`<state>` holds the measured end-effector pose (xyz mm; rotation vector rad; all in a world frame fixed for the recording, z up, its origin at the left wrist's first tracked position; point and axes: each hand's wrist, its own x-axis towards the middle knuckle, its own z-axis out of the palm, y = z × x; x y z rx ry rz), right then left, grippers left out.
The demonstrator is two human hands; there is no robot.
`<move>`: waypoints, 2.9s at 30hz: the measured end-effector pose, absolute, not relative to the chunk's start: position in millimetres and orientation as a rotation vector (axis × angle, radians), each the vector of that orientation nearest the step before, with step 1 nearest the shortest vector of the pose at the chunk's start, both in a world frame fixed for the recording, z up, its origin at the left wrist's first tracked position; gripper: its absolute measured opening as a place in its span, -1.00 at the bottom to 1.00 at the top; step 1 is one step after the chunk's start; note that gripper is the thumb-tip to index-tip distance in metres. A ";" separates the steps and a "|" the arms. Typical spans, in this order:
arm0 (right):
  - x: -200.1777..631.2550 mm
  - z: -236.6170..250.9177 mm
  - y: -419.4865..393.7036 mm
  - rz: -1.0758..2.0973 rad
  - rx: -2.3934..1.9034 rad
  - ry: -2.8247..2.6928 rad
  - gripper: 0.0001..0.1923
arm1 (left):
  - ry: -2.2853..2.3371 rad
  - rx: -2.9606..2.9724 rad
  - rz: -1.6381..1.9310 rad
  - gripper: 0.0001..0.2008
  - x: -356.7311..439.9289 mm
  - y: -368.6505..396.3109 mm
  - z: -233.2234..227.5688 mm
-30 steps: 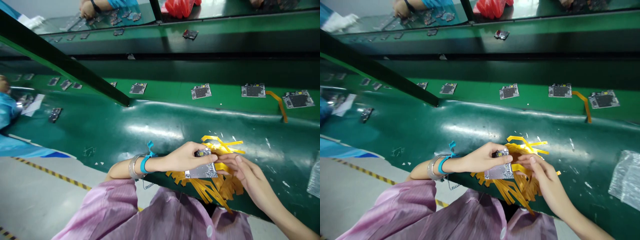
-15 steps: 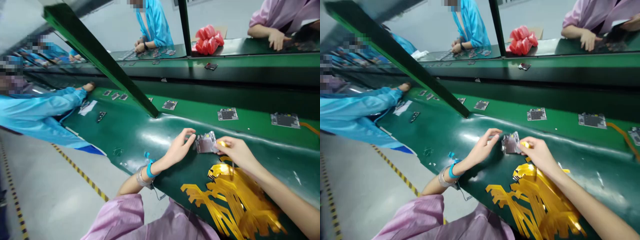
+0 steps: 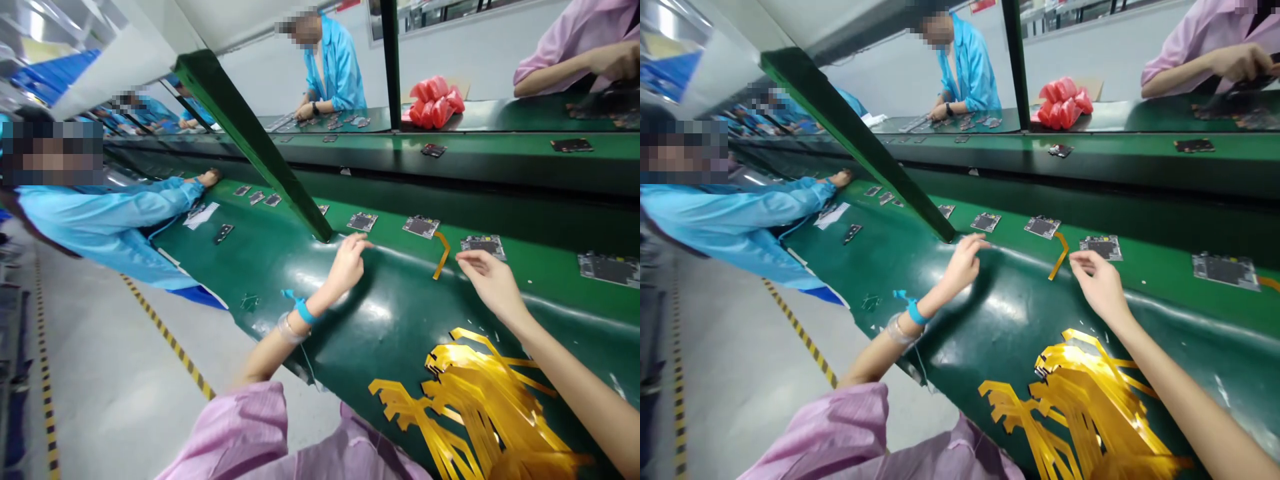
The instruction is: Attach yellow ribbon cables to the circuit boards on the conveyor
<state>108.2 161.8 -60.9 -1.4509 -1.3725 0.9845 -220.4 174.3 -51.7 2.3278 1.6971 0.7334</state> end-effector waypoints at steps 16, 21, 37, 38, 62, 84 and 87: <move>120.3 -46.7 18.6 0.957 -1.264 -2.176 -0.82 | 2.544 1.789 -0.455 -0.54 -282.0 358.3 -47.2; 107.6 -52.7 44.5 1.012 -1.231 -2.445 -0.94 | 2.526 1.912 -0.582 -0.63 -289.3 364.6 -45.2; 116.9 -36.2 48.3 1.179 -1.176 -2.205 -0.84 | 2.324 2.340 -0.275 -0.81 -250.2 312.9 26.8; 119.1 -30.7 43.9 1.233 -1.188 -2.093 -0.85 | 2.296 2.374 -0.167 -0.84 -238.9 297.9 28.7; 123.2 -11.3 -22.2 0.863 -1.587 -1.392 -0.74 | 0.894 1.813 0.445 -0.78 -86.5 39.8 18.3; 134.1 5.5 -34.1 1.332 -1.595 -1.456 -0.62 | 0.813 1.214 0.260 -0.72 -74.8 62.3 6.1; 134.0 7.6 -30.7 1.388 -1.606 -1.462 -0.63 | 0.763 1.369 0.248 -0.74 -78.6 60.3 6.2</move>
